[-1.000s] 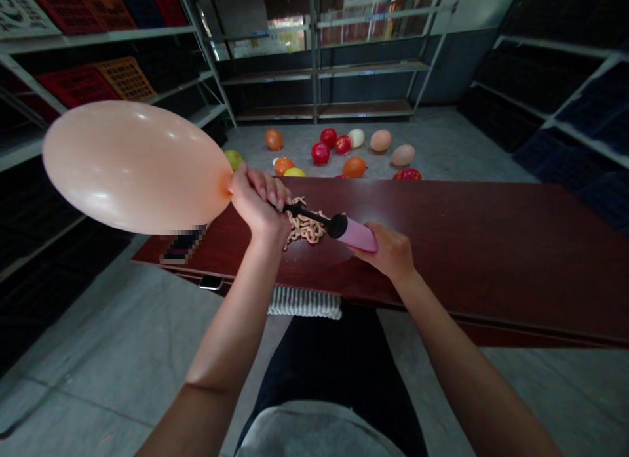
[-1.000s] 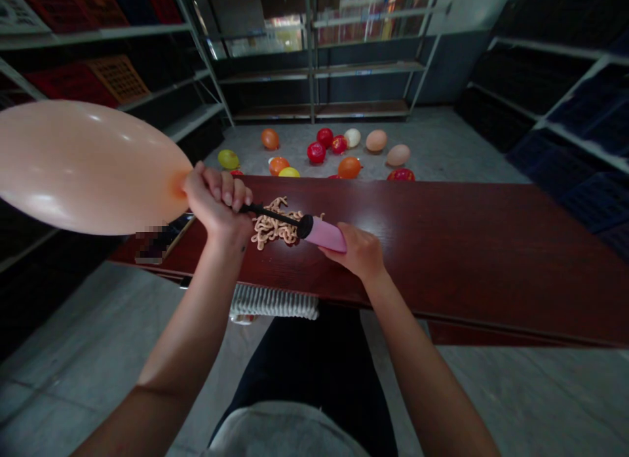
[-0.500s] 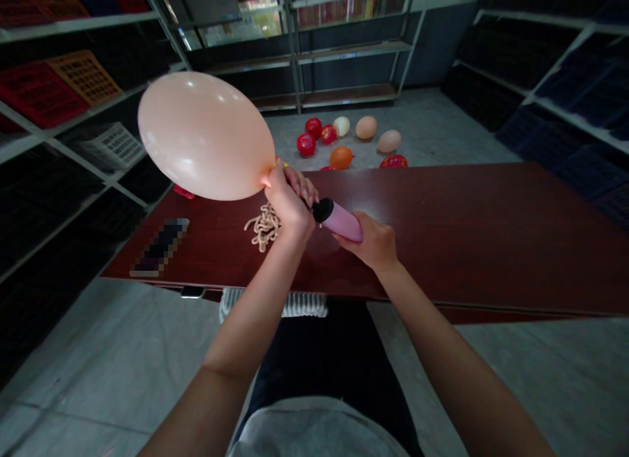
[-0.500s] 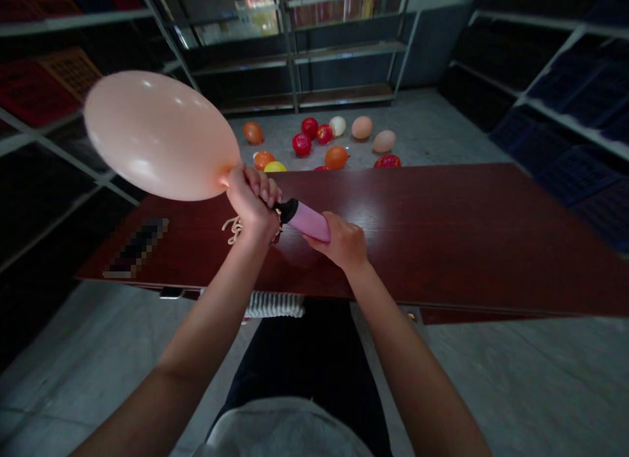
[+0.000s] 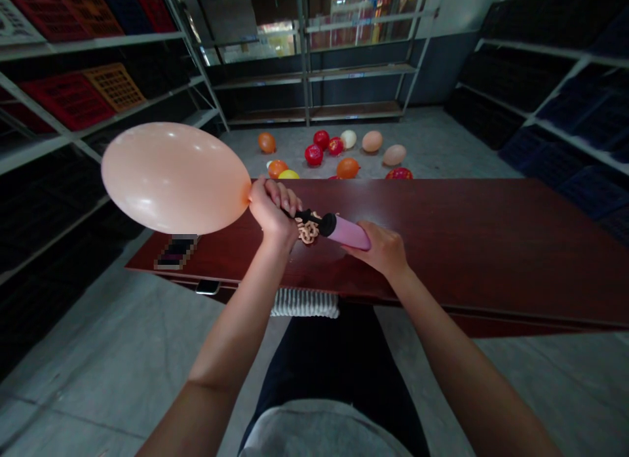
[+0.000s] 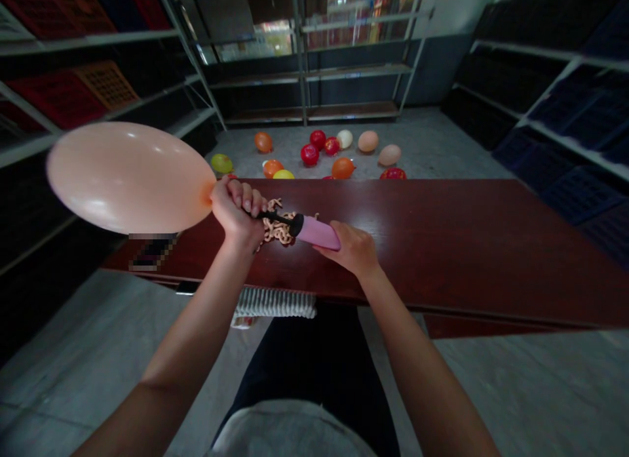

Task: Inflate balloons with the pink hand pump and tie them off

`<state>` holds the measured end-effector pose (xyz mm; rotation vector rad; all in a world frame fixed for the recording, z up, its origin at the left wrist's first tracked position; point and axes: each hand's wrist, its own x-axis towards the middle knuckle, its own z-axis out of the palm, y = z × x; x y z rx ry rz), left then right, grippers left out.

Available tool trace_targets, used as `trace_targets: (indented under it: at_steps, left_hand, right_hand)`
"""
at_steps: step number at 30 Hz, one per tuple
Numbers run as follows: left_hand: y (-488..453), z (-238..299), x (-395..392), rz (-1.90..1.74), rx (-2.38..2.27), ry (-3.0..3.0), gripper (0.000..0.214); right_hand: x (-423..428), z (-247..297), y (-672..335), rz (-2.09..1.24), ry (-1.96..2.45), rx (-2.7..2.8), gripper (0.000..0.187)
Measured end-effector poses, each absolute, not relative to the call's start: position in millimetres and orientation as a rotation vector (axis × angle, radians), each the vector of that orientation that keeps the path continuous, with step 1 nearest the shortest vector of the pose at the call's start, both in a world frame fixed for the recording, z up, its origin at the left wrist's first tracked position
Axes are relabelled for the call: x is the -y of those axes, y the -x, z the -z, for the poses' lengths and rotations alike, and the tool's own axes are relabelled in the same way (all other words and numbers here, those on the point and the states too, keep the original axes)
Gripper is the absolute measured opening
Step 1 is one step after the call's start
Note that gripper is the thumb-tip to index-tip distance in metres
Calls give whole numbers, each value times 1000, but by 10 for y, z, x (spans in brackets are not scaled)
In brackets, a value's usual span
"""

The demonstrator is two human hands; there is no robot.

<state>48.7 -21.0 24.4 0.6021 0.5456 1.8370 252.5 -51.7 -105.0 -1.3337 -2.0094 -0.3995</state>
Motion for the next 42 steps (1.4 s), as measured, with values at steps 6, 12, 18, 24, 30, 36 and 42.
trace_targets:
  at_steps: [6, 12, 18, 24, 30, 36, 42]
  left_hand:
    - [-229, -325, 317, -1891, -544, -592, 56]
    - [-277, -325, 286, -1896, -580, -566, 58]
    - [-444, -320, 140, -1918, -569, -558, 56]
    - [-751, -193, 58, -1880, -638, -573, 57]
    - [-1033, 9, 4, -1829, -634, -598, 56]
    - [-928, -57, 33, -1801, -640, -585, 57]
    - [-771, -127, 170, -1806, -611, -597, 58]
  right_hand:
    - [507, 1090, -2534, 441, 1261, 2061, 53]
    - [499, 1079, -2535, 413, 1303, 2056, 51]
    - [473, 1056, -2548, 458, 1346, 1991, 51]
    - [463, 1041, -2547, 394, 1421, 1967, 52]
    - [459, 1031, -2557, 323, 1500, 1950, 55]
    - [466, 1032, -2538, 313, 1416, 1960, 56]
    - [501, 1049, -2530, 320, 1373, 1995, 55]
